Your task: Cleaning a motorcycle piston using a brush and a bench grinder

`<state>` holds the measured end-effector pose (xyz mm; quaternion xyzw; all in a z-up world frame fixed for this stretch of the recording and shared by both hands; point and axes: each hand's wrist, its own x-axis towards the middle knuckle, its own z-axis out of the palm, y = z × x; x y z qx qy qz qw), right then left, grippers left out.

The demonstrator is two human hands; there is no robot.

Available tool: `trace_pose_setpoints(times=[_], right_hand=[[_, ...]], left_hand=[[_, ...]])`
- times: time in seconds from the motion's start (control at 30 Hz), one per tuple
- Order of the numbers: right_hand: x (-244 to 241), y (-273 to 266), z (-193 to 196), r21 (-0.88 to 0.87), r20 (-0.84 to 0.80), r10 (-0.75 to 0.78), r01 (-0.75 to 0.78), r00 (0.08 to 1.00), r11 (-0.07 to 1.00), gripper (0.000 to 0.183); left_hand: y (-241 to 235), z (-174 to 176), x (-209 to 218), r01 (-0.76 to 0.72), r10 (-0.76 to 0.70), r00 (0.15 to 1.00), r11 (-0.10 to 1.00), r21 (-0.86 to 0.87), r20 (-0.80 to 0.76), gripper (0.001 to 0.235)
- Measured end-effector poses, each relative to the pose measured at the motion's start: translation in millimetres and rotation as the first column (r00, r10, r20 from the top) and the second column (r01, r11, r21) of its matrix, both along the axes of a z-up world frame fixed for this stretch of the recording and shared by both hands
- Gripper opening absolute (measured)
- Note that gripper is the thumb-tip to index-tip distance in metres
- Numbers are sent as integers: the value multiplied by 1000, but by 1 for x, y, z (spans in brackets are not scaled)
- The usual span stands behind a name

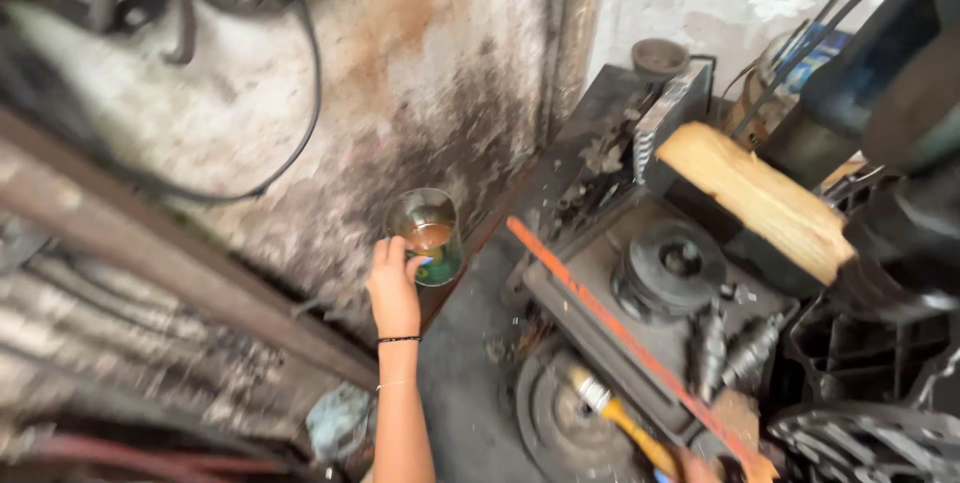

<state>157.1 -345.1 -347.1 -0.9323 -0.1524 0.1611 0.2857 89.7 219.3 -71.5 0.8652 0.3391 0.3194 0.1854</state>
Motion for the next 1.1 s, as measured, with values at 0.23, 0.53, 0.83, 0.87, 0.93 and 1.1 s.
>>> trace_pose_setpoints(times=[0.23,0.53,0.83,0.87,0.93,1.1], right_hand=[[-100,51,243,4,224,31,-33,974,999,43],[-157,28,283,238,244,346,-402,906,884,45],[-244,61,353,170,217,487,-524,846,835,46],[-252,67,358,180,219,517,-555,828,812,46],[-266,74,368,259,307,530,-605,790,753,45],[-313,107,430,368,376,631,-734,679,571,43]], left_hand=[[-109,18,-142,-253,252,963,967,-1,96,20],[-283,34,-263,-487,492,869,870,78,-58,22],[-403,129,-384,-227,326,883,926,-302,337,22],[-405,137,-396,-263,356,872,920,-292,337,22],[-414,148,-419,-264,357,878,917,-298,320,25],[-412,185,-481,-263,285,870,959,-110,402,21]])
